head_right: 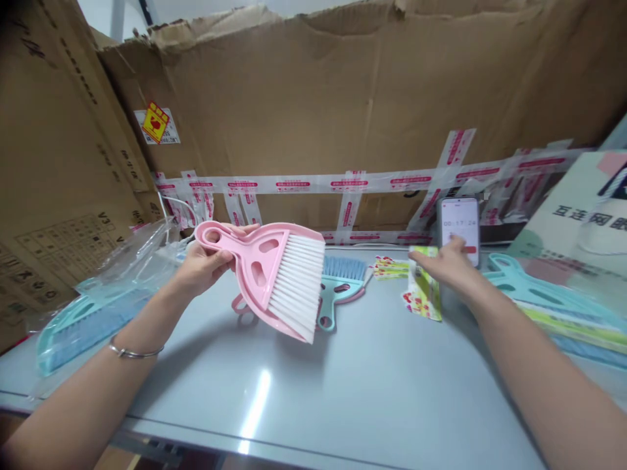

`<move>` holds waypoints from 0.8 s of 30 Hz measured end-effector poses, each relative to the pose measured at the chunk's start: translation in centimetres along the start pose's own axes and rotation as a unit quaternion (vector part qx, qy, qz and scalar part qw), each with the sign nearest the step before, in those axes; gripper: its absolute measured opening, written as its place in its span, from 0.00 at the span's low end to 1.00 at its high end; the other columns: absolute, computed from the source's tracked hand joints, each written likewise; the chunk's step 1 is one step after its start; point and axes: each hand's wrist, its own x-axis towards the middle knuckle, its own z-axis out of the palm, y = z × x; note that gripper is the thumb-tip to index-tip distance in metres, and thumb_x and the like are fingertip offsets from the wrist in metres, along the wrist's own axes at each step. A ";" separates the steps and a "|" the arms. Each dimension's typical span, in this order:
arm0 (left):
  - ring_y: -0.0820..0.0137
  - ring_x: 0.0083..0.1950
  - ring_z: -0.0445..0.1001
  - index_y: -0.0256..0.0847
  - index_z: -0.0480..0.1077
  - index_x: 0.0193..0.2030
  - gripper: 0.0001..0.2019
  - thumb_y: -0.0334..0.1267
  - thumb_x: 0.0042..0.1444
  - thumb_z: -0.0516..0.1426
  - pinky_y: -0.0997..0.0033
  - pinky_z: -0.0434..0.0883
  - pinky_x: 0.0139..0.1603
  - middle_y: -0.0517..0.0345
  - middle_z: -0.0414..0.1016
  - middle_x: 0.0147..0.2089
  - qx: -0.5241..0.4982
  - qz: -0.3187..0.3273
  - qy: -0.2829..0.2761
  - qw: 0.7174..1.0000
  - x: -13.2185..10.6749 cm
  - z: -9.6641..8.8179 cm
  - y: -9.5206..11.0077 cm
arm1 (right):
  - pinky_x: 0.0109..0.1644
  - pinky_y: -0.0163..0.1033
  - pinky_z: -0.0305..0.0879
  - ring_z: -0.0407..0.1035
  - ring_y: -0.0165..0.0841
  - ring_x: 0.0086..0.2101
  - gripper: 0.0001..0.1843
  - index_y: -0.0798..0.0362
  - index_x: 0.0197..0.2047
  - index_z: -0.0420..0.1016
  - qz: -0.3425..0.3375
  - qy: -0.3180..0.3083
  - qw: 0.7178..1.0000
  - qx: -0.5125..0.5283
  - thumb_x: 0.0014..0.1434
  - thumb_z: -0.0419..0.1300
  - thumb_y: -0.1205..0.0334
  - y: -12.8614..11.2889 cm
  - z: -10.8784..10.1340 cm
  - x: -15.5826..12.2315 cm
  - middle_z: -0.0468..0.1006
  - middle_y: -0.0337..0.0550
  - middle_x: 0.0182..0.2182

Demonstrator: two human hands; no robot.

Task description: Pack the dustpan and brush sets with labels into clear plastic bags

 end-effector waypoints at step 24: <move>0.74 0.28 0.72 0.41 0.65 0.30 0.11 0.37 0.47 0.65 0.72 0.70 0.29 0.60 0.73 0.31 0.298 0.363 0.144 0.871 0.2 -0.7 1.9 | 0.37 0.40 0.61 0.64 0.35 0.35 0.05 0.53 0.35 0.71 -0.479 -0.089 0.873 0.035 0.55 0.57 0.61 -8.9 -0.6 -2.0 0.70 0.47 0.35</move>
